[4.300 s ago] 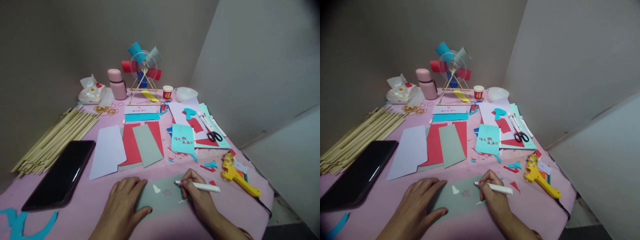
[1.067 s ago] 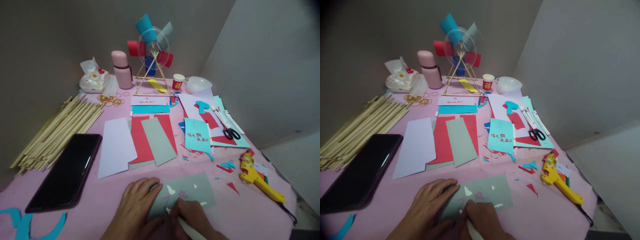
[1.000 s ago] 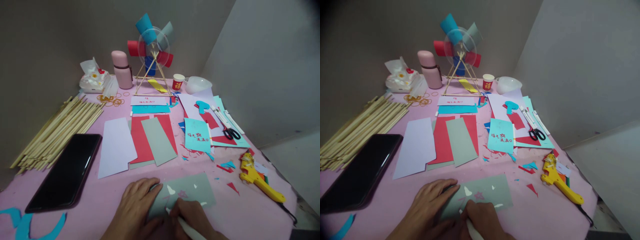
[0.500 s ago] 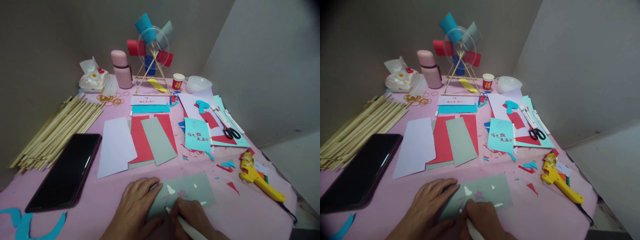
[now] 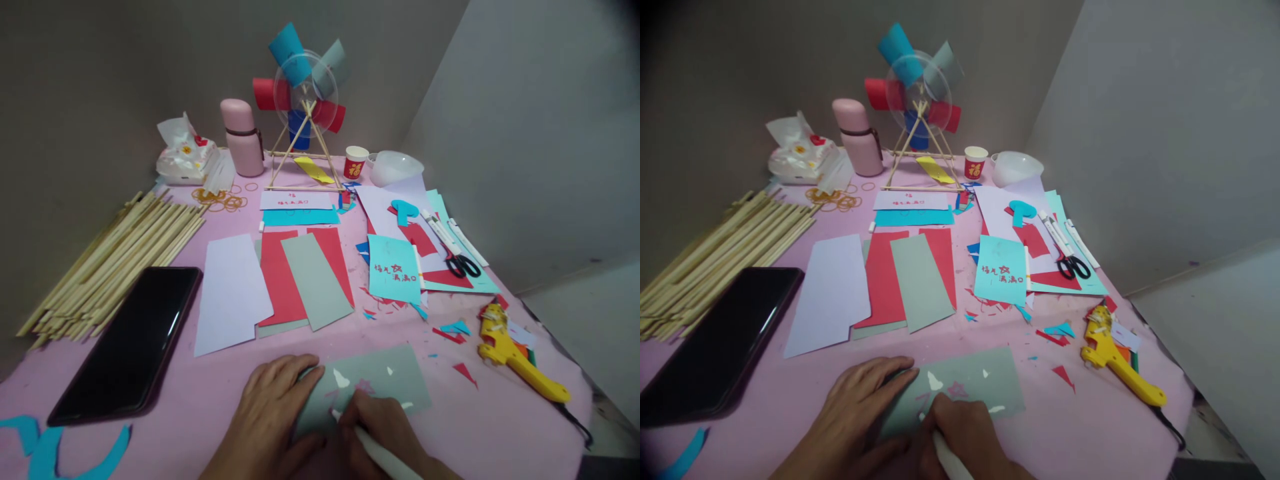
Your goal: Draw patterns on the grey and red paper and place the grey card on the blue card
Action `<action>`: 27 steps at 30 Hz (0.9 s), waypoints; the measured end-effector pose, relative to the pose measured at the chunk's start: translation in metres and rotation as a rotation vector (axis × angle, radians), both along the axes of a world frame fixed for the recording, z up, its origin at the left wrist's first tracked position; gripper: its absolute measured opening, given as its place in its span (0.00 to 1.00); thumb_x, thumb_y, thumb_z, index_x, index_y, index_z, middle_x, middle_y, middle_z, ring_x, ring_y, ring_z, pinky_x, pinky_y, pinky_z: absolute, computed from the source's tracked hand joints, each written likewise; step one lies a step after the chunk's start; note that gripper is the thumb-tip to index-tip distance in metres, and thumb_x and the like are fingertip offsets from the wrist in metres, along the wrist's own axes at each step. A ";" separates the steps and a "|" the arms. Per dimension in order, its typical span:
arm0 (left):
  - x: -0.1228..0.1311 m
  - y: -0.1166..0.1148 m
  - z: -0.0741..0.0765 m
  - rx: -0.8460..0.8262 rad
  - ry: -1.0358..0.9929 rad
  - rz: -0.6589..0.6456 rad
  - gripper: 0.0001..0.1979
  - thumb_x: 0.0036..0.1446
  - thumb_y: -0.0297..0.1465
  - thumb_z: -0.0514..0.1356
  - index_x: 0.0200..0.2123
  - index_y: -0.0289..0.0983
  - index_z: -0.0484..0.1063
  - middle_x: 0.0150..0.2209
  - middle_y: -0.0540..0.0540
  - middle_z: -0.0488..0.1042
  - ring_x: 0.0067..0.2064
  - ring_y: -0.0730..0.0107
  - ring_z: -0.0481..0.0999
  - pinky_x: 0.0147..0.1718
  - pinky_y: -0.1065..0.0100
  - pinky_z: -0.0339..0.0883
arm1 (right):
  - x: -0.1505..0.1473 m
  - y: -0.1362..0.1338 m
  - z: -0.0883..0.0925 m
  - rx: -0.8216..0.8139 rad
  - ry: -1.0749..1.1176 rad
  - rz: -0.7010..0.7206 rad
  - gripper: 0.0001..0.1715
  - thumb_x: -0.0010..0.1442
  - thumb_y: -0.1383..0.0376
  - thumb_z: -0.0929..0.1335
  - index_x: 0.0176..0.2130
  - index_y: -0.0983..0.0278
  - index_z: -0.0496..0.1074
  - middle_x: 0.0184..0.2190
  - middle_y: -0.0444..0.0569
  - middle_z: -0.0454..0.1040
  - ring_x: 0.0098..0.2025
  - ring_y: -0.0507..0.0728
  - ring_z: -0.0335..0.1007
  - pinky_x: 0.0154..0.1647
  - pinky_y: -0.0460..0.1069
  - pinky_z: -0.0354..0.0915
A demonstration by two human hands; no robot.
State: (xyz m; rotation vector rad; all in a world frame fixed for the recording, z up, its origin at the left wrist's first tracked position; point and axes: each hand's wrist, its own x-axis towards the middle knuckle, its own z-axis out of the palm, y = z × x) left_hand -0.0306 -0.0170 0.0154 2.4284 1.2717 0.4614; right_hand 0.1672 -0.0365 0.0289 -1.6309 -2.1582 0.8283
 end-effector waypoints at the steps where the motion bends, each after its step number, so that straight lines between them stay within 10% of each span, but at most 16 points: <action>1: 0.000 0.000 0.000 -0.001 0.005 -0.006 0.35 0.45 0.29 0.65 0.57 0.48 0.58 0.56 0.48 0.66 0.54 0.57 0.64 0.51 0.57 0.61 | 0.001 0.001 -0.001 0.008 0.033 -0.002 0.08 0.47 0.73 0.62 0.23 0.61 0.66 0.20 0.45 0.78 0.22 0.55 0.75 0.21 0.43 0.61; 10: 0.000 0.000 -0.004 -0.005 0.022 -0.010 0.38 0.44 0.28 0.66 0.58 0.49 0.56 0.57 0.49 0.65 0.55 0.57 0.63 0.52 0.56 0.59 | 0.000 0.014 0.002 0.236 0.191 -0.037 0.10 0.56 0.67 0.57 0.24 0.60 0.59 0.14 0.40 0.67 0.14 0.49 0.62 0.16 0.42 0.56; 27: -0.001 0.001 -0.001 -0.042 0.005 -0.021 0.37 0.45 0.30 0.66 0.58 0.49 0.56 0.57 0.48 0.65 0.55 0.56 0.63 0.52 0.55 0.59 | 0.010 0.003 -0.008 0.138 0.039 -0.004 0.09 0.50 0.72 0.60 0.22 0.61 0.60 0.14 0.41 0.70 0.16 0.51 0.67 0.20 0.43 0.55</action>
